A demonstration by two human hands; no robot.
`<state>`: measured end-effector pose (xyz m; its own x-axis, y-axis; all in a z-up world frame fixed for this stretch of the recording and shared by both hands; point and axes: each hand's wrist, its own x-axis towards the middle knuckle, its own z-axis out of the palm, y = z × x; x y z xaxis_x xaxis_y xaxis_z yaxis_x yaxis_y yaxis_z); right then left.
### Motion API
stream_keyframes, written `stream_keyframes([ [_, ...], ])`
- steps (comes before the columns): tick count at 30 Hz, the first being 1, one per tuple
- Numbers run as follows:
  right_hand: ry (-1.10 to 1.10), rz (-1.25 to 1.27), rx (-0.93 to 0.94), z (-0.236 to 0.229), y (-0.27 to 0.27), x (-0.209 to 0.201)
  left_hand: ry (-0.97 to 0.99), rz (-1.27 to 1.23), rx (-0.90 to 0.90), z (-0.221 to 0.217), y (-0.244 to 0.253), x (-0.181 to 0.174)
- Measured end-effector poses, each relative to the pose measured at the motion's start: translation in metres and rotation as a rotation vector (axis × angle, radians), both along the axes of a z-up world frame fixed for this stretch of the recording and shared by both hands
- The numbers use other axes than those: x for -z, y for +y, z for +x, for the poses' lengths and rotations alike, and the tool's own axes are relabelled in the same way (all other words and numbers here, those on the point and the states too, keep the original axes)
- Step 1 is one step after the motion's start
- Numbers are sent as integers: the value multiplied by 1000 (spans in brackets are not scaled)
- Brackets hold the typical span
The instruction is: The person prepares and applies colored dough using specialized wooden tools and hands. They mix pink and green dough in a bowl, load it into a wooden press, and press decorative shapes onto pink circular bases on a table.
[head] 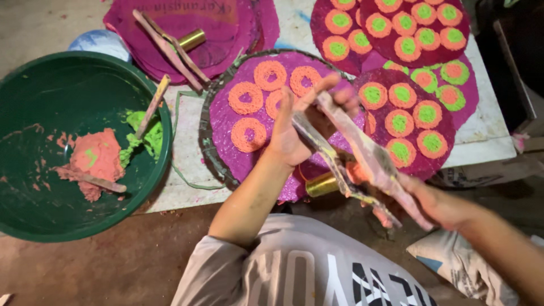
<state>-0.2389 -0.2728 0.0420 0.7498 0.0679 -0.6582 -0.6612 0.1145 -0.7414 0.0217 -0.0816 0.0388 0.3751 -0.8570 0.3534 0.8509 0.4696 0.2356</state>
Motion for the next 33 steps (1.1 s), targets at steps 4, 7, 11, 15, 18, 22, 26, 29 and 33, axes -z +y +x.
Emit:
stream_keyframes([
  [4,235,-236,-65,34,-3,-49,240,-70,-161,-2,-11,21],
  [7,175,-511,-227,60,13,-66,361,24,-258,4,-1,31],
  [11,-5,-660,-302,78,33,-67,354,-15,-297,17,12,34],
  [15,34,-664,-305,78,44,-56,334,-44,-302,20,22,44],
  [18,102,-634,-312,75,41,-56,393,20,-312,10,21,51],
  [22,185,-692,-248,70,32,-66,511,52,-290,-2,3,56],
  [26,24,-902,-233,73,30,-73,396,45,-366,4,-12,55],
  [29,-35,-968,-213,80,34,-71,297,25,-397,20,-17,51],
  [33,-316,-904,-176,86,45,-54,228,6,-423,33,-2,46],
])
